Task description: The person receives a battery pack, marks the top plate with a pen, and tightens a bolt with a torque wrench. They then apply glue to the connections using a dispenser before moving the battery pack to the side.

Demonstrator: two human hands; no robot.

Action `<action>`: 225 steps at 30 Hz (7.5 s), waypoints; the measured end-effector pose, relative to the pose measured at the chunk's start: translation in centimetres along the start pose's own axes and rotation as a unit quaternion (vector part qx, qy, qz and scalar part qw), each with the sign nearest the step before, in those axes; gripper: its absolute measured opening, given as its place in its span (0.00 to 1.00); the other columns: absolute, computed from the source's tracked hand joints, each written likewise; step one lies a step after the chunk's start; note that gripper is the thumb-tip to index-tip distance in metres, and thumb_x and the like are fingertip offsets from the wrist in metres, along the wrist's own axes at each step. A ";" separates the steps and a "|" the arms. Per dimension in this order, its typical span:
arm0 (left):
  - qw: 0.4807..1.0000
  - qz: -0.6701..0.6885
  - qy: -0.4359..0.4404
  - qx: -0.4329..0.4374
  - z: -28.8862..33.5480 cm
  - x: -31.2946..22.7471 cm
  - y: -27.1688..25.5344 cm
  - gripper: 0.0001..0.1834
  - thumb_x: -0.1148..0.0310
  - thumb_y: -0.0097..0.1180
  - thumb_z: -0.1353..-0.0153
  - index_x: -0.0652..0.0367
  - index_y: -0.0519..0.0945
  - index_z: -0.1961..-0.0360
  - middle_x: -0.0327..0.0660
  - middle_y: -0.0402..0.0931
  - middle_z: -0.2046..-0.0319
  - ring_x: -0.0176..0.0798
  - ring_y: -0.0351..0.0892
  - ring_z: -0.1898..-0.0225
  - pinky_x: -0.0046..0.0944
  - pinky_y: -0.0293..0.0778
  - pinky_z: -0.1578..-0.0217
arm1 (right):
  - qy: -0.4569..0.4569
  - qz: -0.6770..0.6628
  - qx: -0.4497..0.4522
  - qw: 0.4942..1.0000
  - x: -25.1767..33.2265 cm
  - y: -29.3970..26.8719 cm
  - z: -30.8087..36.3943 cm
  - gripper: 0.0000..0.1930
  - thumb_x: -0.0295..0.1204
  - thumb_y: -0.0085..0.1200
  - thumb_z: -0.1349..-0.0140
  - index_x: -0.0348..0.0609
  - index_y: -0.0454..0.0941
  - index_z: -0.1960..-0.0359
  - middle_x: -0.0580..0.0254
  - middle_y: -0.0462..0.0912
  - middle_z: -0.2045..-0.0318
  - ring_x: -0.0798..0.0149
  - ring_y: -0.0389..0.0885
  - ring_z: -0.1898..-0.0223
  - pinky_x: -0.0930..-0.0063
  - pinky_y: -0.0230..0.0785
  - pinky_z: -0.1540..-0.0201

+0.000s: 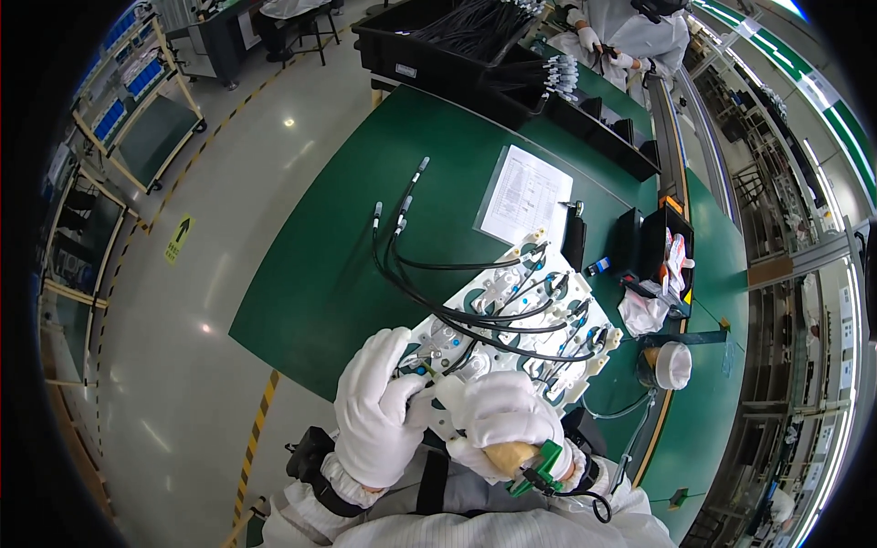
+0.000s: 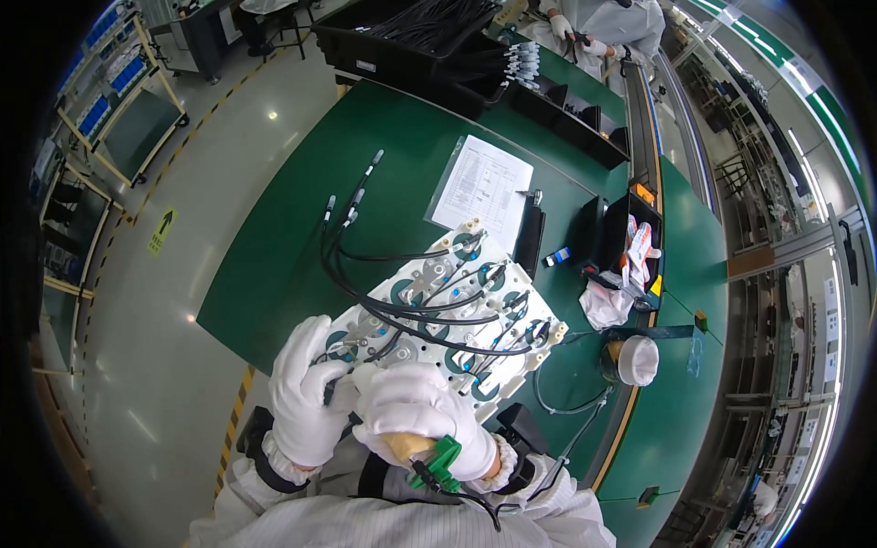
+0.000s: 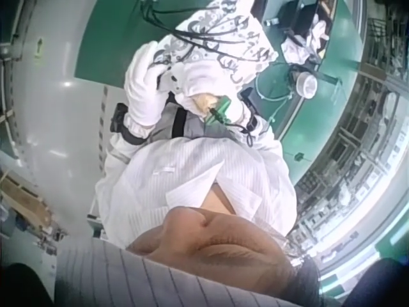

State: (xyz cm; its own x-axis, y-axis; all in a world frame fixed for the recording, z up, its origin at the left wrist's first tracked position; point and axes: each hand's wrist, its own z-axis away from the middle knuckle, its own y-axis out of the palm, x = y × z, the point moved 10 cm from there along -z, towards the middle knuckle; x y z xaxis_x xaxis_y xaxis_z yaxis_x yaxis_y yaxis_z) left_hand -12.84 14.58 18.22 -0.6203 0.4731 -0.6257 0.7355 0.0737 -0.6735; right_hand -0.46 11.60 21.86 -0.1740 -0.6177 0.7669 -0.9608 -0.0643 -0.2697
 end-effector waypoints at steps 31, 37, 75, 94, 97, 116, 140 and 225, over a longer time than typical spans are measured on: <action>1.000 0.003 0.010 -0.004 -0.2 -0.3 0.0 0.09 0.74 0.63 0.54 0.63 0.76 0.72 0.51 0.70 0.48 0.55 0.73 0.50 0.47 0.71 0.52 | -0.116 0.097 -0.027 0.988 2.2 -1.7 1.4 0.27 0.21 0.66 0.60 0.48 0.74 0.54 0.61 0.76 0.63 0.54 0.77 0.61 0.63 0.71 0.55; 0.994 0.078 -0.078 -0.005 -0.1 1.6 0.4 0.07 0.76 0.62 0.53 0.64 0.77 0.73 0.51 0.71 0.47 0.50 0.78 0.56 0.41 0.74 0.57 | -0.049 -0.047 -0.126 0.990 1.8 -3.3 4.6 0.23 0.19 0.69 0.57 0.48 0.71 0.60 0.64 0.77 0.66 0.56 0.78 0.59 0.63 0.71 0.53; 0.994 -0.006 -0.016 -0.111 1.2 -0.4 -1.0 0.13 0.73 0.64 0.52 0.61 0.76 0.65 0.50 0.68 0.46 0.49 0.76 0.56 0.42 0.75 0.60 | -0.117 0.092 -0.034 0.988 4.4 -2.0 4.4 0.24 0.21 0.63 0.59 0.43 0.73 0.56 0.56 0.77 0.66 0.53 0.78 0.68 0.63 0.71 0.67; 0.982 -0.116 0.147 0.015 6.5 -7.9 2.5 0.15 0.74 0.63 0.59 0.52 0.79 0.66 0.30 0.67 0.60 0.38 0.67 0.58 0.39 0.67 0.63 | -0.015 0.023 -0.132 0.991 3.5 -3.8 9.1 0.26 0.27 0.73 0.58 0.47 0.70 0.58 0.61 0.79 0.64 0.54 0.79 0.57 0.59 0.70 0.51; 0.984 -0.115 0.139 0.018 6.5 -7.8 2.4 0.15 0.74 0.63 0.59 0.52 0.79 0.66 0.30 0.67 0.60 0.38 0.67 0.58 0.39 0.67 0.63 | -0.008 0.027 -0.119 0.993 3.5 -3.5 9.1 0.26 0.27 0.73 0.58 0.47 0.70 0.58 0.61 0.79 0.64 0.54 0.79 0.56 0.60 0.69 0.51; 0.989 -0.094 0.110 0.033 6.4 -7.6 2.8 0.21 0.77 0.64 0.65 0.55 0.79 0.64 0.35 0.68 0.62 0.43 0.70 0.60 0.42 0.68 0.62 | -0.069 0.061 -0.047 0.995 4.5 -2.7 9.2 0.27 0.24 0.74 0.61 0.50 0.73 0.59 0.59 0.78 0.60 0.55 0.77 0.55 0.62 0.72 0.51; 0.994 -0.070 0.076 0.030 5.3 -6.1 3.3 0.08 0.68 0.63 0.52 0.54 0.77 0.72 0.40 0.68 0.68 0.42 0.72 0.69 0.41 0.70 0.70 | 0.168 -0.197 -0.376 0.890 -1.1 -8.8 14.0 0.22 0.37 0.65 0.48 0.43 0.65 0.60 0.55 0.75 0.70 0.56 0.76 0.66 0.57 0.71 0.58; 0.944 0.175 0.237 0.146 4.4 -4.5 5.2 0.13 0.56 0.69 0.55 0.51 0.79 0.76 0.30 0.70 0.78 0.34 0.69 0.87 0.32 0.65 0.87 | 0.431 -0.184 -0.193 0.862 -9.1 -5.4 -2.9 0.19 0.30 0.64 0.45 0.36 0.73 0.55 0.67 0.79 0.70 0.74 0.79 0.71 0.79 0.72 0.68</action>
State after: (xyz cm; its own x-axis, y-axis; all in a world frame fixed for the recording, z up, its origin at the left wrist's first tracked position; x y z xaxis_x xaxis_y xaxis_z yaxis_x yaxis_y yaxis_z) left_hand -7.43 8.99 15.80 -0.1112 0.7686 -0.6300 0.7235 -0.3720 -0.5815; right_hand 5.71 19.79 18.04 0.2214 0.2112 0.9520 -0.9566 0.2365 0.1700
